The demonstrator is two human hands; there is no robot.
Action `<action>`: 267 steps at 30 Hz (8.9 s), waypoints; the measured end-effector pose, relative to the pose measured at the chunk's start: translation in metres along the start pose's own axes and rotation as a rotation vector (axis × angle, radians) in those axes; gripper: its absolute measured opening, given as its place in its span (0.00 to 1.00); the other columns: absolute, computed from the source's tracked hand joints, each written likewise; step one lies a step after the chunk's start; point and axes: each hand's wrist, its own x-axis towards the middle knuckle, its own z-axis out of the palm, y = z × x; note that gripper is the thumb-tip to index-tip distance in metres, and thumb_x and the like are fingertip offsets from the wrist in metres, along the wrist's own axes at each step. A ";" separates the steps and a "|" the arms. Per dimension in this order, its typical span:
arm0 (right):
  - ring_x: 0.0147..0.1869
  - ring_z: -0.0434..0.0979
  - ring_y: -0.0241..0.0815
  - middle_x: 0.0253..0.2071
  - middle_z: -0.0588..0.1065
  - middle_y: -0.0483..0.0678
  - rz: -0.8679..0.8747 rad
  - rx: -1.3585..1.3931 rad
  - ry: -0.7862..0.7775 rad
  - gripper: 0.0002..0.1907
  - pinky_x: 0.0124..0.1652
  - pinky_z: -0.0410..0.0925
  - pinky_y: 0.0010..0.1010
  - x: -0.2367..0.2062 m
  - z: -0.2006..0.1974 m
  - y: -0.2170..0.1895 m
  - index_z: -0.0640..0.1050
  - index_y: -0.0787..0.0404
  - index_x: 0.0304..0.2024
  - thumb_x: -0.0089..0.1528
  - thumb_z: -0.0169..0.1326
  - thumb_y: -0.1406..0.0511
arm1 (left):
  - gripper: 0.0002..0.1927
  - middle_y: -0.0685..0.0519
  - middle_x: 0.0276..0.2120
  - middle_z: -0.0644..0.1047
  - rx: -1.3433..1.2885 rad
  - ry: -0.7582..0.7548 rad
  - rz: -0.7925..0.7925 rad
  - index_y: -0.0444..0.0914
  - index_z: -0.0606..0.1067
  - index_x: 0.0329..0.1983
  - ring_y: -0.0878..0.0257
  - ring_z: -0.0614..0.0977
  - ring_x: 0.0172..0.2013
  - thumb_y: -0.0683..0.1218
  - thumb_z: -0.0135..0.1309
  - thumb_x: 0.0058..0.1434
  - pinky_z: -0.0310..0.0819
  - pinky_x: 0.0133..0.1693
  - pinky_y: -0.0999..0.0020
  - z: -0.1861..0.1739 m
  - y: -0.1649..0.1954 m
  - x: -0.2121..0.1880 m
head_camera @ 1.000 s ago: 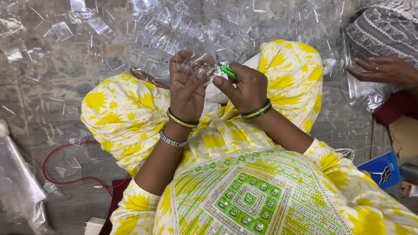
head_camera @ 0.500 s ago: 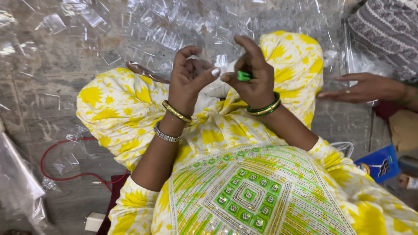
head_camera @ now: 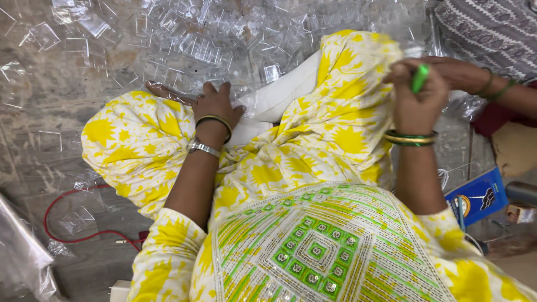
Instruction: The person sits on the floor and uses a green utility knife to trim and cut small clear plastic pieces, working on one piece at a time on their lap. They repeatedly pick up a plastic piece, cut or shave its edge with the knife, and set it aside among the scattered plastic scraps.
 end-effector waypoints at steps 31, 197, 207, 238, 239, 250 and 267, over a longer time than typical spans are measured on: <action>0.34 0.80 0.37 0.40 0.79 0.49 0.168 -0.274 0.267 0.08 0.35 0.75 0.28 -0.032 -0.109 0.120 0.78 0.72 0.48 0.65 0.60 0.77 | 0.31 0.43 0.48 0.75 -0.722 0.608 -0.056 0.40 0.66 0.54 0.47 0.80 0.42 0.53 0.72 0.57 0.74 0.48 0.54 0.015 -0.041 0.033; 0.36 0.82 0.40 0.36 0.81 0.49 -0.133 -0.474 -0.489 0.15 0.38 0.74 0.32 0.067 0.160 -0.001 0.81 0.59 0.47 0.57 0.68 0.70 | 0.34 0.33 0.70 0.53 -0.018 0.188 -0.507 0.50 0.61 0.70 0.30 0.47 0.71 0.50 0.54 0.60 0.19 0.65 0.35 -0.023 -0.028 0.053; 0.35 0.81 0.58 0.30 0.80 0.54 -0.251 -1.143 -0.671 0.04 0.34 0.72 0.49 0.057 0.258 0.059 0.83 0.51 0.33 0.57 0.58 0.65 | 0.23 0.41 0.58 0.70 0.052 0.077 -0.396 0.44 0.69 0.63 0.42 0.70 0.63 0.44 0.52 0.63 0.22 0.65 0.26 0.008 -0.041 0.081; 0.59 0.75 0.35 0.71 0.69 0.49 0.015 0.238 -0.685 0.43 0.58 0.74 0.30 0.004 0.210 -0.056 0.67 0.63 0.72 0.57 0.72 0.73 | 0.26 0.54 0.28 0.78 -1.800 0.064 0.089 0.35 0.79 0.54 0.68 0.80 0.26 0.60 0.54 0.67 0.78 0.33 0.74 -0.069 -0.006 -0.054; 0.59 0.74 0.35 0.70 0.70 0.51 -0.104 0.159 -0.666 0.45 0.60 0.72 0.30 0.001 0.208 -0.059 0.67 0.62 0.73 0.57 0.73 0.74 | 0.25 0.55 0.28 0.78 -1.791 0.090 0.057 0.35 0.79 0.53 0.68 0.81 0.26 0.60 0.53 0.67 0.79 0.33 0.74 -0.071 -0.005 -0.056; 0.53 0.81 0.35 0.54 0.80 0.49 -0.449 -0.252 -0.536 0.47 0.46 0.73 0.25 -0.020 0.198 -0.090 0.67 0.53 0.72 0.54 0.75 0.68 | 0.06 0.55 0.29 0.78 -1.397 0.507 0.270 0.34 0.74 0.35 0.71 0.79 0.28 0.39 0.59 0.67 0.79 0.32 0.75 -0.080 0.000 -0.066; 0.54 0.79 0.32 0.51 0.80 0.48 -0.041 0.015 -0.390 0.43 0.52 0.75 0.26 -0.024 0.214 -0.077 0.65 0.60 0.71 0.57 0.71 0.73 | 0.22 0.54 0.46 0.74 -1.246 0.282 0.364 0.37 0.68 0.64 0.66 0.71 0.40 0.51 0.53 0.71 0.71 0.40 0.69 -0.057 -0.005 -0.052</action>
